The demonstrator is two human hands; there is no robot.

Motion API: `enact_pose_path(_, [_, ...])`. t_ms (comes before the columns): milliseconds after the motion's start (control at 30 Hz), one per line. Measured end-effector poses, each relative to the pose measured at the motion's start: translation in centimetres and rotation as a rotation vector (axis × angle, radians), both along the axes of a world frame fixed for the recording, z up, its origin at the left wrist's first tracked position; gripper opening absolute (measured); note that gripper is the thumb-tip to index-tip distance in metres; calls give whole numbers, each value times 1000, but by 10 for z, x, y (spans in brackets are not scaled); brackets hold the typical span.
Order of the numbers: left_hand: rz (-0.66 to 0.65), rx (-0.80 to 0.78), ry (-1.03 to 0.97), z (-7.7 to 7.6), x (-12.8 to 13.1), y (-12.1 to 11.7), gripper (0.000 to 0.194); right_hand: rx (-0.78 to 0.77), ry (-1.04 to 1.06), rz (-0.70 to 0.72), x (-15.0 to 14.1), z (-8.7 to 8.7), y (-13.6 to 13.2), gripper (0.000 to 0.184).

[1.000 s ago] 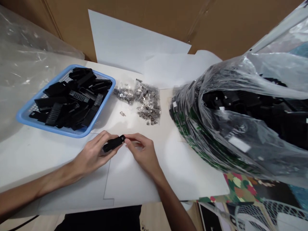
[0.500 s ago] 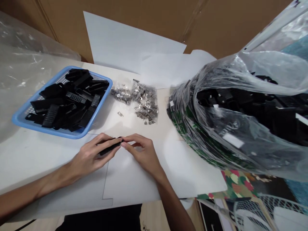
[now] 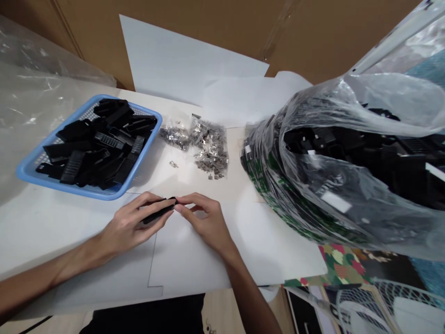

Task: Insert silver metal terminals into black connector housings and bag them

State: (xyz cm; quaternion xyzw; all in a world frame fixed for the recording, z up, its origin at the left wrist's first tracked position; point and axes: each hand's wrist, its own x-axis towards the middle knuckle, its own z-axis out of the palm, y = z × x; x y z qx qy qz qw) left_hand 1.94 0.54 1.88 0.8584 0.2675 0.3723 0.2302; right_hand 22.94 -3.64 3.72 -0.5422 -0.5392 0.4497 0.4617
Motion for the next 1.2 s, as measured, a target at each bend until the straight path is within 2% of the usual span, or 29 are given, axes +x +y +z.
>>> enact_pose_path(200, [8,-7,-14,2,1,0,37,6,-3,1,-2,-1,0,18])
enact_pose_path(300, [16,-72,-62,5,3,-2,34,13,18,-13,-4,-3,0,19])
enact_pose_path(400, [71,-238,-137,9,6,-3,23,96,1,-18,-8,-4,-2,25])
enact_pose_path(500, [161,-479,-204,13,10,-3,15,229,-163,1,-14,-6,-8,28])
enact_pose_path(633, [179,-731,-266,16,14,-2,20,366,-428,-13,-22,-11,-17,37])
enact_pose_path(733, [146,-874,-261,17,14,-1,26,396,-502,23,-19,-12,-22,39])
enact_pose_path(900, [54,-1115,-246,20,9,0,33,353,-460,224,4,-2,-22,34])
enact_pose_path(1000, [-12,-1178,-253,25,7,-4,35,367,-417,309,16,6,-20,31])
enact_pose_path(1133, [-78,-1162,-319,37,6,-11,37,421,-418,300,11,22,-20,38])
enact_pose_path(1200, [-115,-1114,-312,47,2,-3,46,528,-489,241,7,36,-22,41])
